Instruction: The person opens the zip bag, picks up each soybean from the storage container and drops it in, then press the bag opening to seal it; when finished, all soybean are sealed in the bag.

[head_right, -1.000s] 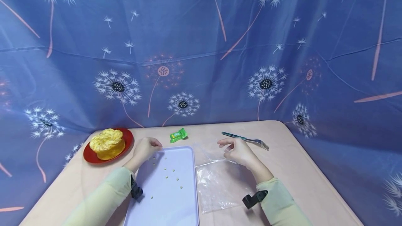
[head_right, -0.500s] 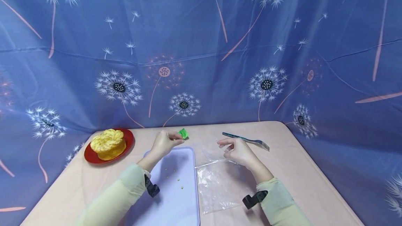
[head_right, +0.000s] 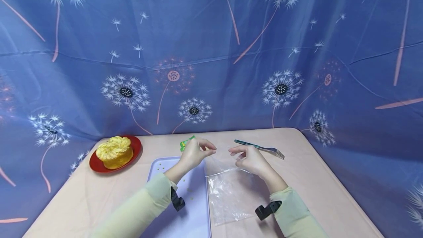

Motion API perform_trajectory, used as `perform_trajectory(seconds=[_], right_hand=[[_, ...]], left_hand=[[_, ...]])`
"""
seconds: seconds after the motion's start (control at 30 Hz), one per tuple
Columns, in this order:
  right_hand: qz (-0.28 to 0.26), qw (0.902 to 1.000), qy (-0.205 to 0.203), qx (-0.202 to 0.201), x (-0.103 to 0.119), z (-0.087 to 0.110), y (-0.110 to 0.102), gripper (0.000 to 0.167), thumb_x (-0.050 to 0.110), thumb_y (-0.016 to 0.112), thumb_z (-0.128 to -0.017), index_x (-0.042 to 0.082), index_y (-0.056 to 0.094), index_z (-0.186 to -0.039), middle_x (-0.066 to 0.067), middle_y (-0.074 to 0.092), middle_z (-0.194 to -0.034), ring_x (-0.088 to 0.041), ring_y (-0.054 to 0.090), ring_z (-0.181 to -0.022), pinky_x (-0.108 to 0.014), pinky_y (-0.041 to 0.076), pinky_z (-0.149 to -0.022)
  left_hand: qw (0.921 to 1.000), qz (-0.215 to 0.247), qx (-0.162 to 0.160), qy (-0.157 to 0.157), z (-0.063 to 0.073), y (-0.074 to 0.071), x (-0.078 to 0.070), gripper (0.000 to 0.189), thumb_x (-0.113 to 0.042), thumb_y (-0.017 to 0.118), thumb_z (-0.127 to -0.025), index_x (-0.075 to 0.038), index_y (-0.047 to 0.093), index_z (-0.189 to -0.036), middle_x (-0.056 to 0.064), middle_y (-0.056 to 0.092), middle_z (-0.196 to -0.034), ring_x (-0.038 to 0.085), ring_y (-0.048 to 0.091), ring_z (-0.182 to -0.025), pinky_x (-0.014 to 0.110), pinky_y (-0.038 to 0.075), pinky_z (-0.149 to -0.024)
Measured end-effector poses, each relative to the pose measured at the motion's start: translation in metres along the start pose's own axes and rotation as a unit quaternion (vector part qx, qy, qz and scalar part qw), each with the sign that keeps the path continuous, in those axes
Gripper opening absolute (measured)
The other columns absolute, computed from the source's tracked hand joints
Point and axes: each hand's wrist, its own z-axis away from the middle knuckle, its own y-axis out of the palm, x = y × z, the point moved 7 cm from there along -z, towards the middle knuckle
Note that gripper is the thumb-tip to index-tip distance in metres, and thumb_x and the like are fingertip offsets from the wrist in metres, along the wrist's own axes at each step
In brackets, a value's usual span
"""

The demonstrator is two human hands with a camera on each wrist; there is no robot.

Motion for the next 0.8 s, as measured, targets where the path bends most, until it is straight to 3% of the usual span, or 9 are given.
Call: perform_trajectory(seconds=[0.27,0.53,0.67,0.8], right_hand=[[0.007,1.0,0.004,-0.003,-0.002,0.0,-0.001,0.049,-0.008,0.068,-0.077,0.002,0.071,-0.125,-0.013,0.072,-0.111,-0.022,0.062,-0.088,-0.028,0.052,-0.061],[0.002,1.0,-0.007,0.0,0.002,0.0,0.0,0.05,-0.009,0.069,-0.077,-0.001,0.069,-0.126,-0.015,0.071,-0.112,-0.023,0.061,-0.087,-0.028,0.052,-0.062],[0.003,1.0,0.001,-0.003,0.001,0.001,-0.001,0.049,-0.009,0.069,-0.077,0.001,0.07,-0.125,-0.014,0.072,-0.112,-0.023,0.061,-0.087,-0.028,0.051,-0.062],[0.012,0.9999,0.009,-0.007,-0.002,0.001,-0.003,0.049,-0.01,0.067,-0.078,0.004,0.072,-0.124,-0.01,0.072,-0.11,-0.022,0.062,-0.086,-0.027,0.051,-0.06]], left_hand=[[0.9995,-0.024,0.01,0.02,0.0,0.016,-0.002,0.006,-0.012,0.085,-0.084,-0.017,0.083,-0.086,-0.007,0.075,-0.089,0.007,0.058,-0.074,0.024,0.047,-0.065],[0.9999,0.013,0.003,0.011,0.001,0.01,0.003,0.008,-0.019,0.083,-0.087,-0.014,0.082,-0.094,-0.006,0.075,-0.092,0.011,0.061,-0.077,0.026,0.05,-0.067],[0.9994,0.03,-0.016,-0.003,0.001,-0.005,0.017,0.015,-0.022,0.073,-0.096,-0.01,0.079,-0.104,-0.003,0.075,-0.093,0.013,0.064,-0.08,0.028,0.053,-0.073],[0.9983,0.029,-0.008,-0.049,0.005,-0.022,0.047,0.017,-0.022,0.07,-0.098,-0.009,0.078,-0.105,-0.001,0.074,-0.093,0.013,0.065,-0.083,0.031,0.054,-0.075]])
